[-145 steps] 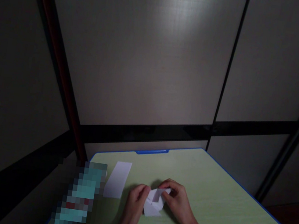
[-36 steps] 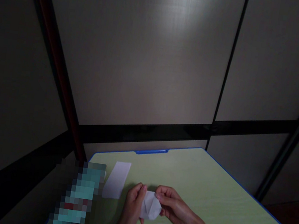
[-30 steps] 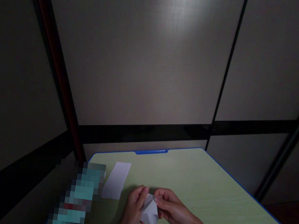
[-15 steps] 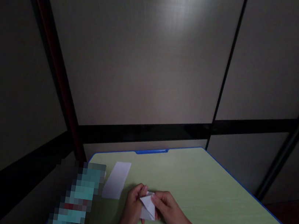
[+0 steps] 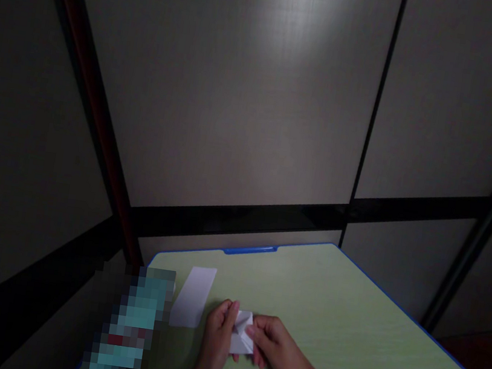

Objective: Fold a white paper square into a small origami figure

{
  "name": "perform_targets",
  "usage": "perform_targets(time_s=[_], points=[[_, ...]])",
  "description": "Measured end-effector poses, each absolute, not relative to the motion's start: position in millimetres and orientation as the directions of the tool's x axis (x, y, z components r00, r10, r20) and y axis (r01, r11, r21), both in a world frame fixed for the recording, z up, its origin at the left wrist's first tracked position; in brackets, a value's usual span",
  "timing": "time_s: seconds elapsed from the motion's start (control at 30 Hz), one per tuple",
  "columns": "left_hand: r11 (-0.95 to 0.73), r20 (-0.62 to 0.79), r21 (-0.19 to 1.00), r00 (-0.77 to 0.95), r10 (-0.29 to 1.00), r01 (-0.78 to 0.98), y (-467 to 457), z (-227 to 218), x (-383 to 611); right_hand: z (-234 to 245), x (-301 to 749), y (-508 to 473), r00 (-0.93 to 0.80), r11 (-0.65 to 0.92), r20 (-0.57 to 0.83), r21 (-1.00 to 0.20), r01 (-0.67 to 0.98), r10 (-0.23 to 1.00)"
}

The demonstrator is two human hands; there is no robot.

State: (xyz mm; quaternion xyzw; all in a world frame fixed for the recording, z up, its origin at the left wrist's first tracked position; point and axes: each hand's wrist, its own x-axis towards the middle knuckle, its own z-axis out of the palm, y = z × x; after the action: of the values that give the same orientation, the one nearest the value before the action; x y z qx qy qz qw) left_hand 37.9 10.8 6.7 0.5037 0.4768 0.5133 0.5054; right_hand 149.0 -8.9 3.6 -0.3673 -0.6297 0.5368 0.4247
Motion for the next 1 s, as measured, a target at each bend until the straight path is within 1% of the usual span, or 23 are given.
perform_targets(time_s=[0.13, 0.27, 0.4, 0.5, 0.7, 0.83, 1.0], points=[[-0.036, 0.036, 0.999, 0.000, 0.999, -0.037, 10, 11, 37, 10, 150, -14, -0.392, 0.185, 0.155, -0.982, 0.039, 0.907], [-0.028, 0.026, 0.999, -0.042, 0.999, -0.042, 11, 12, 37, 14, 150, -15, -0.424, 0.166, 0.129, -0.985, 0.053, 0.897], [-0.024, 0.023, 0.998, -0.025, 0.999, -0.061, 11, 13, 37, 15, 150, -15, -0.434, 0.160, 0.117, -0.985, 0.064, 0.893], [-0.018, 0.018, 0.999, -0.003, 1.000, -0.050, 10, 13, 38, 13, 150, -14, -0.440, 0.140, 0.118, -0.990, 0.018, 0.890], [-0.057, 0.057, 0.998, 0.047, 0.997, 0.006, 8, 10, 39, 6, 151, -9, -0.362, 0.090, 0.139, -0.985, -0.148, 0.922], [-0.068, 0.065, 0.997, 0.085, 0.994, 0.040, 4, 12, 40, 6, 153, -8, -0.354, 0.071, 0.132, -0.981, -0.180, 0.926], [-0.104, 0.103, 0.995, 0.144, 0.984, -0.004, 4, 12, 39, 6, 153, -5, -0.315, 0.072, 0.137, -0.975, -0.208, 0.939]])
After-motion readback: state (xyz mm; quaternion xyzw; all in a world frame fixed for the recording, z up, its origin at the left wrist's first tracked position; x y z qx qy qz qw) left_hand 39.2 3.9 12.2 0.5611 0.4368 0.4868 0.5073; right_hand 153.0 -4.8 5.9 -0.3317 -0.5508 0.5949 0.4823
